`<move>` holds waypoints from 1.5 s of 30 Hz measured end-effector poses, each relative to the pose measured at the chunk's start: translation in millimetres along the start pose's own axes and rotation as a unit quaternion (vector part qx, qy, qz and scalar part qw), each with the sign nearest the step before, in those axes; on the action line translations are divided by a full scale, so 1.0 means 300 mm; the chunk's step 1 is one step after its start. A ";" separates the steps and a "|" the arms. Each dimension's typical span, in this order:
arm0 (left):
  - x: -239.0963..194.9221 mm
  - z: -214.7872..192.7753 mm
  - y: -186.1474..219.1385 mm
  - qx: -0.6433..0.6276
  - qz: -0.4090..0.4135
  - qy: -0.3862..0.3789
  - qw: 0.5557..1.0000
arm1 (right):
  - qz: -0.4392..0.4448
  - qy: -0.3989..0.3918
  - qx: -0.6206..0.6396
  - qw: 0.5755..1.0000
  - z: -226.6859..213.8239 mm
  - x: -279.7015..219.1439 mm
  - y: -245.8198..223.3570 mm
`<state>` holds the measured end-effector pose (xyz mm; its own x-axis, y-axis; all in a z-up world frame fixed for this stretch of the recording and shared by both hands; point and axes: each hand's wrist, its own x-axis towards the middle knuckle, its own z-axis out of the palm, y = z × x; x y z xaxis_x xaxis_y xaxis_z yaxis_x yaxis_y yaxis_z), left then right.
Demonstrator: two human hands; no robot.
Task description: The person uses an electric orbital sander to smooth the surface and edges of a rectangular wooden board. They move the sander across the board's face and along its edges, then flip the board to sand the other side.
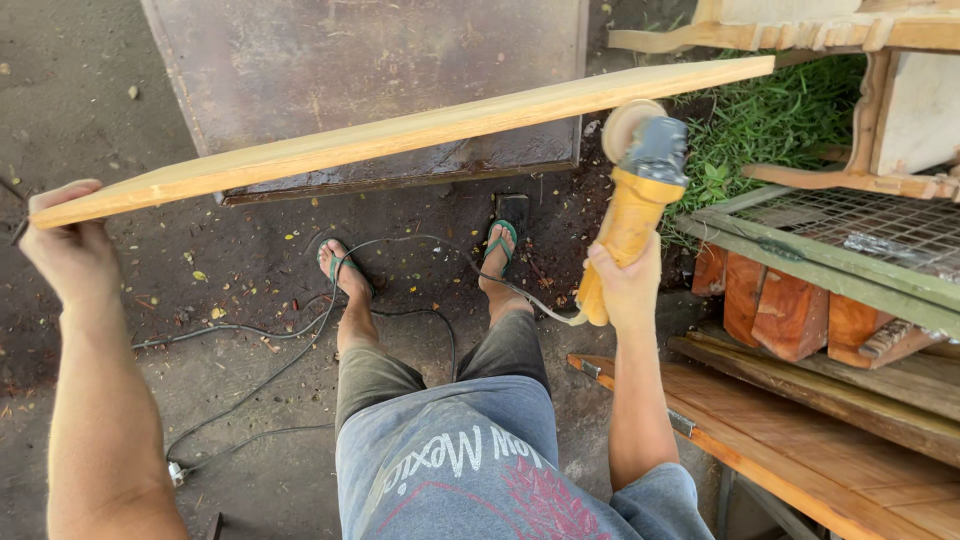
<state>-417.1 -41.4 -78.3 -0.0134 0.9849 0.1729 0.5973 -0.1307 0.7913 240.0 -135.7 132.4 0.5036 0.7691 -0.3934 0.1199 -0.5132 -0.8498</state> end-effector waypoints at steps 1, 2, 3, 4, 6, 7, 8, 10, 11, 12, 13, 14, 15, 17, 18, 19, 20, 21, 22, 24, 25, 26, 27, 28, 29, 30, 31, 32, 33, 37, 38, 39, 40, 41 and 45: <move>-0.007 0.003 0.006 0.014 0.001 0.001 1.000 | -0.008 -0.002 0.002 1.000 -0.002 -0.002 -0.004; -0.018 -0.002 0.013 0.018 -0.003 0.004 1.000 | -0.015 -0.005 0.004 1.000 0.002 -0.010 -0.009; -0.022 0.005 0.016 0.020 -0.006 0.006 1.000 | -0.023 -0.014 -0.002 1.000 0.013 -0.021 -0.015; -0.032 0.007 0.024 0.012 -0.014 0.010 1.000 | -0.030 -0.023 -0.009 0.999 0.032 -0.037 -0.017; -0.039 0.024 0.039 -0.006 -0.030 0.007 1.000 | -0.047 -0.037 -0.020 0.998 0.067 -0.095 -0.015; -0.044 0.021 0.042 -0.013 -0.037 0.009 0.999 | -0.064 -0.049 -0.021 0.997 0.102 -0.114 -0.015; -0.038 0.020 0.049 -0.033 -0.053 0.017 0.998 | -0.056 -0.062 -0.030 0.996 0.134 -0.140 -0.017; -0.013 0.034 0.086 -0.094 -0.094 0.029 0.991 | -0.060 -0.080 -0.060 0.993 0.169 -0.201 -0.028; -0.012 0.029 0.120 -0.127 -0.123 0.041 0.983 | -0.077 -0.098 -0.077 0.989 0.185 -0.220 -0.033; -0.014 0.022 0.172 -0.034 -0.111 0.036 0.993 | -0.067 -0.106 -0.087 0.988 0.194 -0.242 -0.040; -0.002 0.006 0.241 0.064 -0.099 0.037 0.992 | -0.061 -0.119 -0.095 0.986 0.201 -0.240 -0.050; 0.036 0.020 0.316 0.111 -0.068 0.038 0.991 | -0.056 -0.132 -0.103 0.984 0.201 -0.225 -0.062; 0.047 0.013 0.409 0.163 -0.045 0.032 0.985 | -0.039 -0.137 -0.098 0.985 0.191 -0.222 -0.070; 0.074 0.124 0.582 0.218 0.027 -0.023 0.975 | -0.007 -0.158 -0.089 0.983 0.175 -0.192 -0.073; 0.077 0.210 0.653 0.267 0.062 -0.071 0.959 | -0.012 -0.159 -0.116 0.980 0.160 -0.184 -0.072; 0.110 0.324 0.703 0.302 0.107 -0.112 0.941 | -0.021 -0.154 -0.143 0.977 0.144 -0.170 -0.078; 0.131 0.436 0.745 0.313 0.093 -0.163 0.931 | -0.030 -0.148 -0.169 0.974 0.139 -0.164 -0.084; 0.142 0.535 0.778 0.377 0.143 -0.099 0.910 | -0.048 -0.155 -0.176 0.971 0.146 -0.130 -0.092; 0.161 0.572 0.778 0.376 0.122 -0.079 0.915 | -0.066 -0.162 -0.184 0.967 0.156 -0.095 -0.097; 0.127 0.632 0.786 0.365 0.104 -0.076 0.922 | -0.033 -0.174 -0.180 0.967 0.132 -0.124 -0.089; 0.119 0.627 0.775 0.364 0.108 -0.075 0.922 | -0.002 -0.185 -0.162 0.969 0.148 -0.120 -0.081; 0.110 0.617 0.768 0.363 0.113 -0.074 0.922 | 0.029 -0.195 -0.144 0.970 0.165 -0.125 -0.075; 0.111 0.607 0.764 0.363 0.115 -0.075 0.922 | 0.002 -0.200 -0.158 0.967 0.184 -0.127 -0.072; 0.114 0.596 0.765 0.362 0.117 -0.077 0.922 | -0.025 -0.204 -0.171 0.964 0.204 -0.131 -0.072; 0.139 0.599 0.767 0.359 0.123 -0.077 0.922 | -0.055 -0.203 -0.185 0.960 0.226 -0.125 -0.079; 0.163 0.600 0.766 0.372 0.122 -0.072 0.918 | -0.057 -0.212 -0.180 0.959 0.249 -0.118 -0.086; 0.157 0.597 0.770 0.381 0.119 -0.073 0.914 | -0.052 -0.219 -0.177 0.958 0.264 -0.130 -0.086; 0.146 0.593 0.769 0.391 0.117 -0.074 0.910 | -0.047 -0.226 -0.174 0.957 0.276 -0.143 -0.085; 0.151 0.605 0.765 0.389 0.117 -0.078 0.911 | -0.049 -0.231 -0.180 0.955 0.287 -0.144 -0.084; 0.121 0.609 0.720 0.376 0.119 -0.087 0.915 | -0.052 -0.235 -0.195 0.951 0.276 -0.141 -0.082; 0.111 0.606 0.706 0.374 0.119 -0.083 0.916 | -0.055 -0.235 -0.197 0.950 0.263 -0.135 -0.080; 0.111 0.604 0.694 0.385 0.121 -0.083 0.911 | -0.052 -0.226 -0.185 0.955 0.245 -0.116 -0.082; 0.113 0.603 0.684 0.395 0.123 -0.083 0.907 | -0.050 -0.216 -0.173 0.960 0.217 -0.096 -0.085; 0.113 0.602 0.678 0.398 0.124 -0.084 0.905 | -0.047 -0.209 -0.160 0.964 0.185 -0.079 -0.085; 0.103 0.596 0.672 0.392 0.129 -0.089 0.907 | 0.016 -0.157 -0.158 0.975 0.023 -0.004 -0.067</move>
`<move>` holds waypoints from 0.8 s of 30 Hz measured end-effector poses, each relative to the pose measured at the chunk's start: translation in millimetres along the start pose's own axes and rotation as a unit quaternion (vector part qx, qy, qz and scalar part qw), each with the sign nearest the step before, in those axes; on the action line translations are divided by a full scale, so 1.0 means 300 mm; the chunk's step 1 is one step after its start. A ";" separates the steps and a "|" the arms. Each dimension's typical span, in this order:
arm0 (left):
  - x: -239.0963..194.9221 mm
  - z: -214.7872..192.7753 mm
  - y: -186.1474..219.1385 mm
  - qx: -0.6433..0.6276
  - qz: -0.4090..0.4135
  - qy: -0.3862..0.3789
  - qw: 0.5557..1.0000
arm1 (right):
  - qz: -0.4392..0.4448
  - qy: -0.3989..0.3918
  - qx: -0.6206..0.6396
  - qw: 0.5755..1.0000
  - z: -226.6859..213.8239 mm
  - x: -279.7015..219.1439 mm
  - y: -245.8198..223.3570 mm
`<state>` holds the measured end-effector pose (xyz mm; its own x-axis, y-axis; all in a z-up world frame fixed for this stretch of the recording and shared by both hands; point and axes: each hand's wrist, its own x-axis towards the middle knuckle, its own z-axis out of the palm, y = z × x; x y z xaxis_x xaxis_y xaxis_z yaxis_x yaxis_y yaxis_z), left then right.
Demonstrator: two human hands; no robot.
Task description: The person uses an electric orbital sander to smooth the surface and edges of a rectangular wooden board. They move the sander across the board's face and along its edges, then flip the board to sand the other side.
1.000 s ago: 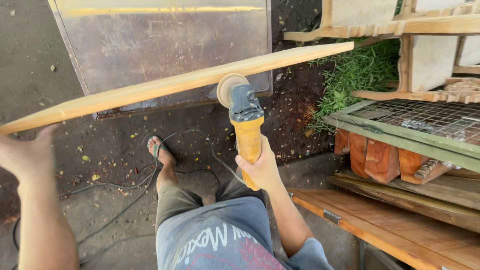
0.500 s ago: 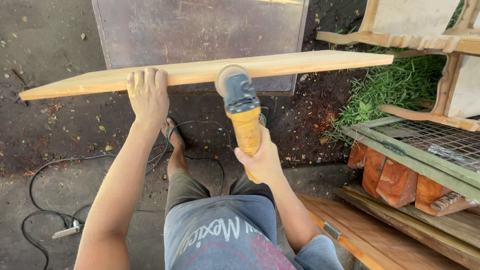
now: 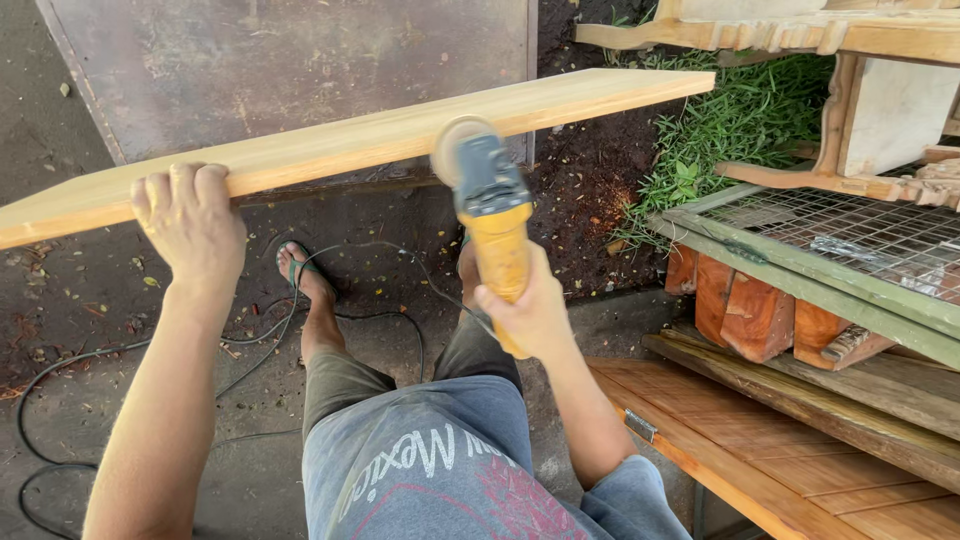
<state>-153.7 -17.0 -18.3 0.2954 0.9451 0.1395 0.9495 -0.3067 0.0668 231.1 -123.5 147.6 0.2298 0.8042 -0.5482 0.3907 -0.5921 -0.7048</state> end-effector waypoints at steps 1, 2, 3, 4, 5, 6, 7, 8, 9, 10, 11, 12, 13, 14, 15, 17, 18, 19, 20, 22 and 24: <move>0.000 0.004 0.000 -0.001 0.000 0.001 1.000 | -0.010 0.017 0.001 1.000 -0.040 0.018 0.023; -0.006 0.006 -0.003 0.000 0.000 -0.001 1.000 | -0.020 0.033 0.001 0.999 -0.081 0.031 0.050; -0.014 0.010 -0.005 0.001 0.000 -0.003 1.000 | -0.025 0.043 0.023 0.998 -0.122 0.041 0.076; -0.018 0.012 -0.012 0.007 -0.001 -0.004 1.000 | -0.032 0.051 0.047 0.997 -0.161 0.057 0.099; -0.023 0.010 -0.021 0.008 -0.002 -0.006 1.000 | -0.039 0.059 0.070 0.995 -0.200 0.071 0.121; -0.028 0.011 -0.019 0.008 -0.003 -0.007 1.000 | -0.023 0.072 0.085 0.994 -0.241 0.085 0.141; -0.031 0.008 -0.019 0.005 -0.004 -0.009 1.000 | -0.006 0.085 0.100 0.991 -0.281 0.099 0.157; -0.027 0.005 -0.014 0.006 -0.005 -0.008 1.000 | 0.008 0.097 0.115 0.989 -0.323 0.121 0.166; -0.019 0.001 -0.007 0.008 -0.007 -0.008 1.000 | -0.012 0.117 0.118 0.986 -0.360 0.146 0.172; -0.007 -0.004 0.001 0.015 -0.009 -0.006 1.000 | -0.033 0.134 0.122 0.983 -0.386 0.147 0.178; 0.010 -0.006 0.013 0.004 -0.008 -0.010 1.000 | -0.025 0.158 0.138 0.977 -0.403 0.124 0.181; 0.017 -0.021 0.018 0.001 -0.016 -0.012 1.000 | -0.022 0.172 0.157 0.972 -0.409 0.131 0.176; 0.026 -0.033 0.018 -0.021 -0.020 -0.018 0.999 | -0.018 0.185 0.175 0.967 -0.397 0.132 0.165; 0.036 -0.044 0.001 -0.029 -0.005 -0.017 0.999 | -0.034 0.173 0.188 0.966 -0.359 0.133 0.149; 0.043 -0.056 -0.026 -0.037 0.010 -0.018 0.999 | -0.049 0.161 0.202 0.965 -0.314 0.119 0.129; 0.030 -0.076 -0.075 -0.096 -0.009 -0.028 0.995 | -0.073 0.125 0.206 0.968 -0.229 0.060 0.083; 0.021 -0.095 -0.129 -0.073 -0.030 -0.001 0.997 | -0.091 0.096 0.204 0.970 -0.154 0.052 0.056; 0.006 -0.118 -0.189 -0.050 -0.051 0.025 0.997 | -0.109 0.066 0.201 0.971 -0.082 0.040 0.027; -0.017 -0.152 -0.265 -0.017 -0.075 0.051 0.996 | -0.124 0.046 0.176 0.975 -0.005 0.040 0.000; -0.075 -0.203 -0.409 -0.008 -0.135 0.129 0.982 | -0.150 0.012 0.122 0.981 0.152 0.017 -0.049; -0.135 -0.215 -0.527 -0.119 -0.201 0.200 0.952 | -0.188 -0.043 0.100 0.976 0.323 0.001 -0.096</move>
<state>-322.7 -14.1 29.2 -0.1952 0.8879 0.4165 0.9124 0.0087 0.4091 133.5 -111.3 124.1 0.0240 0.9642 -0.2640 0.2482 -0.2616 -0.9327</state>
